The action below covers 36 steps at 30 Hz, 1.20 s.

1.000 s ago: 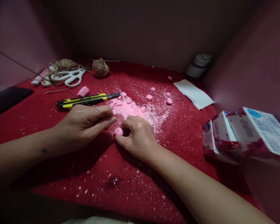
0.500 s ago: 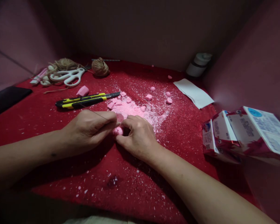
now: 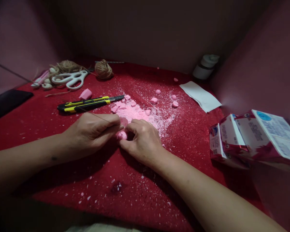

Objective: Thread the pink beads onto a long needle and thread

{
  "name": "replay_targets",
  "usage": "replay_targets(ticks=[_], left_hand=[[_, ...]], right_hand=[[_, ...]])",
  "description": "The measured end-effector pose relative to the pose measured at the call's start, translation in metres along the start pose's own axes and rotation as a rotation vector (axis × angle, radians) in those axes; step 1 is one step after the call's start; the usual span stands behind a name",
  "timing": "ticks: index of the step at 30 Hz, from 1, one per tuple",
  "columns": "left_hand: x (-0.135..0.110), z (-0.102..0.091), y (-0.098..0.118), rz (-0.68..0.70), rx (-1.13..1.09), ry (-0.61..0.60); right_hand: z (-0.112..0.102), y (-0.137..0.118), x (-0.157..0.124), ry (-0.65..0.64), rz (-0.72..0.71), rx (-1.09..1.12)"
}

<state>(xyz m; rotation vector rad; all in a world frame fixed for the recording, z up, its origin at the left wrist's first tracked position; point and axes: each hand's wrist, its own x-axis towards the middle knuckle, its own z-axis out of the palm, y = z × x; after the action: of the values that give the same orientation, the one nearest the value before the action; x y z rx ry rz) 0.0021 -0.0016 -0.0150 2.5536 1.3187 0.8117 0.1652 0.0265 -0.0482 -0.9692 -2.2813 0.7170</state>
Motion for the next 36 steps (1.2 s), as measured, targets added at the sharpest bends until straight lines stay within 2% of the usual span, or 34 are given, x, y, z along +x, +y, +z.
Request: replay_targets(ticks=[6, 8, 12, 15, 19, 22, 26, 30, 33, 36], left_hand=[[0.002, -0.003, 0.000, -0.108, -0.128, -0.070], [0.003, -0.005, 0.001, -0.144, -0.145, -0.057], [0.004, -0.006, 0.002, -0.079, -0.063, 0.004], [0.003, -0.005, 0.002, -0.035, -0.013, -0.006], [0.002, -0.003, 0.002, -0.063, -0.061, -0.063], [0.003, -0.002, 0.001, -0.117, -0.128, -0.062], [0.006, -0.010, 0.004, -0.202, -0.169, -0.017], [0.008, -0.023, 0.006, -0.404, -0.447, 0.112], [0.009, -0.027, 0.002, -0.528, -0.651, 0.206], [0.009, -0.025, -0.003, -0.575, -0.756, 0.256]], right_hand=[[-0.001, -0.001, 0.000, 0.000, 0.004, 0.007], [-0.001, -0.002, 0.000, -0.007, 0.007, 0.008], [-0.001, -0.002, 0.000, -0.012, 0.009, 0.008], [-0.001, -0.001, 0.000, -0.006, 0.009, 0.009], [0.000, 0.000, 0.001, 0.000, 0.002, 0.003], [0.000, 0.000, 0.000, -0.003, -0.006, 0.003], [0.000, 0.000, 0.000, 0.001, -0.010, 0.003], [-0.001, 0.000, -0.002, 0.039, -0.034, 0.019], [-0.004, -0.005, -0.009, 0.087, -0.129, 0.036], [-0.008, -0.020, -0.021, 0.128, -0.216, 0.067]])
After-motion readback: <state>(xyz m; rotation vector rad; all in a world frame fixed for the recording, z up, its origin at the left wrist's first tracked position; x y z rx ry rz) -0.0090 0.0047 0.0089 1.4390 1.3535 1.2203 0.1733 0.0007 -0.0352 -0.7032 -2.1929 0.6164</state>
